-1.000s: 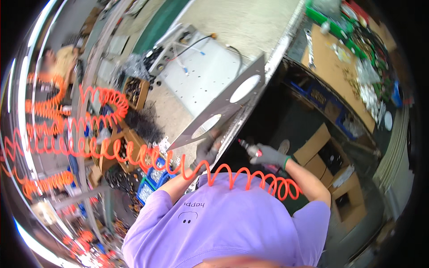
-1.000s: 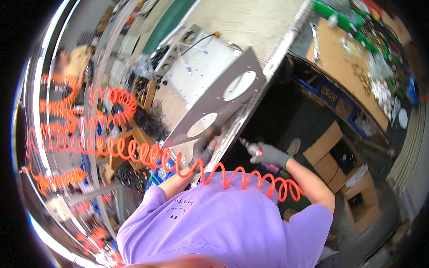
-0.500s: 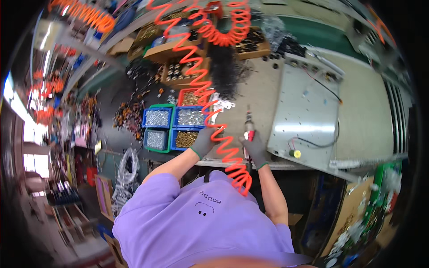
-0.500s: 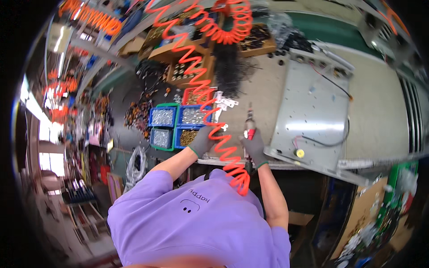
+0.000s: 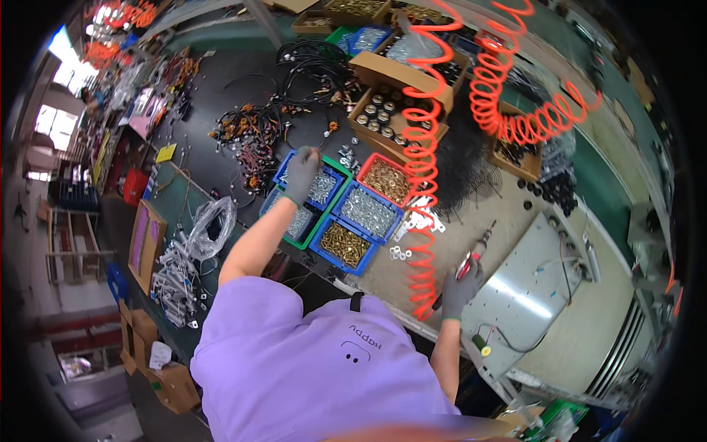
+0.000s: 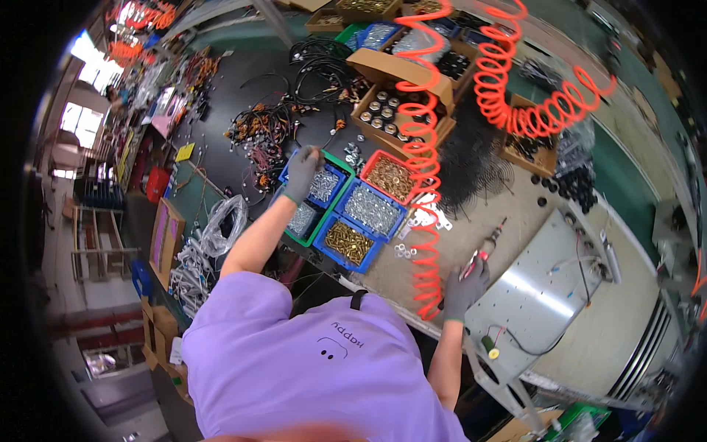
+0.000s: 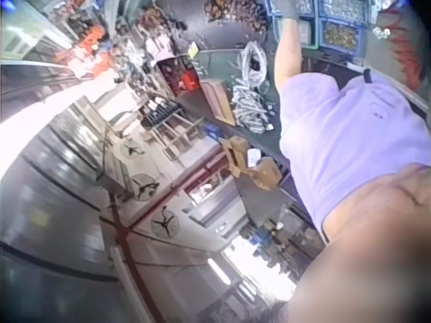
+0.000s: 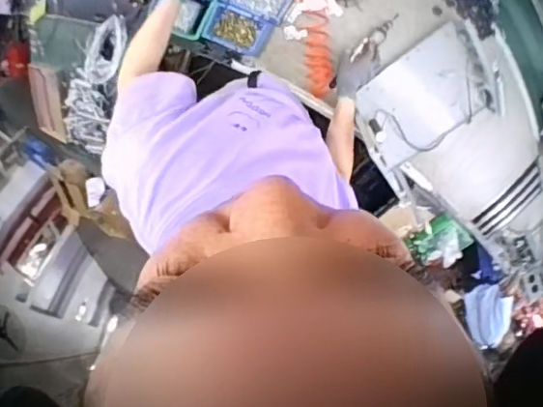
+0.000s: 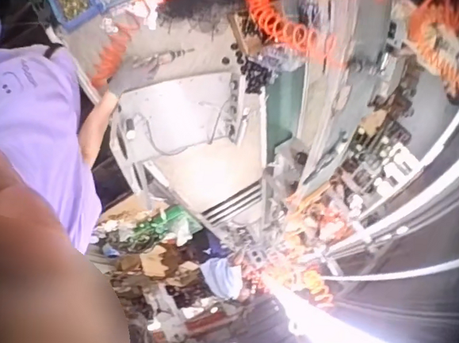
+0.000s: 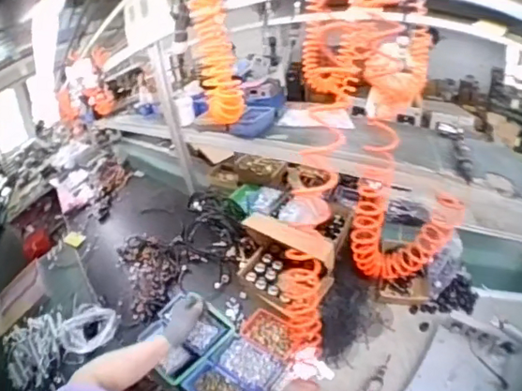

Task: The recorder assembles a metal control panel using pneumatic tools, screws, and electronic components in a workshop.

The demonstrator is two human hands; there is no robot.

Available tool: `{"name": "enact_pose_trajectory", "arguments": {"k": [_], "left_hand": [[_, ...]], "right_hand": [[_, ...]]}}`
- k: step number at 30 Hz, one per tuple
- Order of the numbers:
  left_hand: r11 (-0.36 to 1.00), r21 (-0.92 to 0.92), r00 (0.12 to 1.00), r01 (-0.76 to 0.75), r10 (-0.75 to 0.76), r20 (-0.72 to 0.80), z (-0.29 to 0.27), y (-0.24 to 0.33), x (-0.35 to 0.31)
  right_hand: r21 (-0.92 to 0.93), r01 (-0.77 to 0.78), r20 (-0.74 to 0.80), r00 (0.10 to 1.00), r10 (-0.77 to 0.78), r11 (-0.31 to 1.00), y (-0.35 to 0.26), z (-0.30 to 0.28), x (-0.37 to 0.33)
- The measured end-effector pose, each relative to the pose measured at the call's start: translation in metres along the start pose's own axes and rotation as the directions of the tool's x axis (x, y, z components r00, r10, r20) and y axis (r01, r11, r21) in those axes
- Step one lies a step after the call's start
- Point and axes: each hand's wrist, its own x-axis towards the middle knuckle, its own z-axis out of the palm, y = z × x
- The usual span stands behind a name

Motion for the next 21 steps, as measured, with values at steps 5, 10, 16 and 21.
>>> {"name": "enact_pose_trajectory", "arguments": {"k": [5,10,16,21], "left_hand": [[0.822,0.566,0.928,-0.063,0.256,-0.269,-0.055,-0.03,0.113],[0.795,0.575,0.959,-0.193,0.277,-0.061,-0.032,-0.048,0.193],[0.456,0.815,0.928,-0.357,0.27,0.256,0.069,-0.032,0.206],[-0.026,0.938,0.921,-0.345,0.183,0.344,0.112,-0.063,0.244]], "right_hand": [[0.313,-0.041,0.115,0.993,0.005,0.949,-0.04,-0.033,-0.015],[0.437,-0.148,0.273,0.962,0.026,0.887,-0.075,-0.03,-0.008],[0.534,-0.117,0.31,0.949,-0.065,0.837,-0.102,-0.01,0.029],[0.553,-0.194,0.412,0.909,-0.064,0.81,-0.114,0.001,0.049]]}}
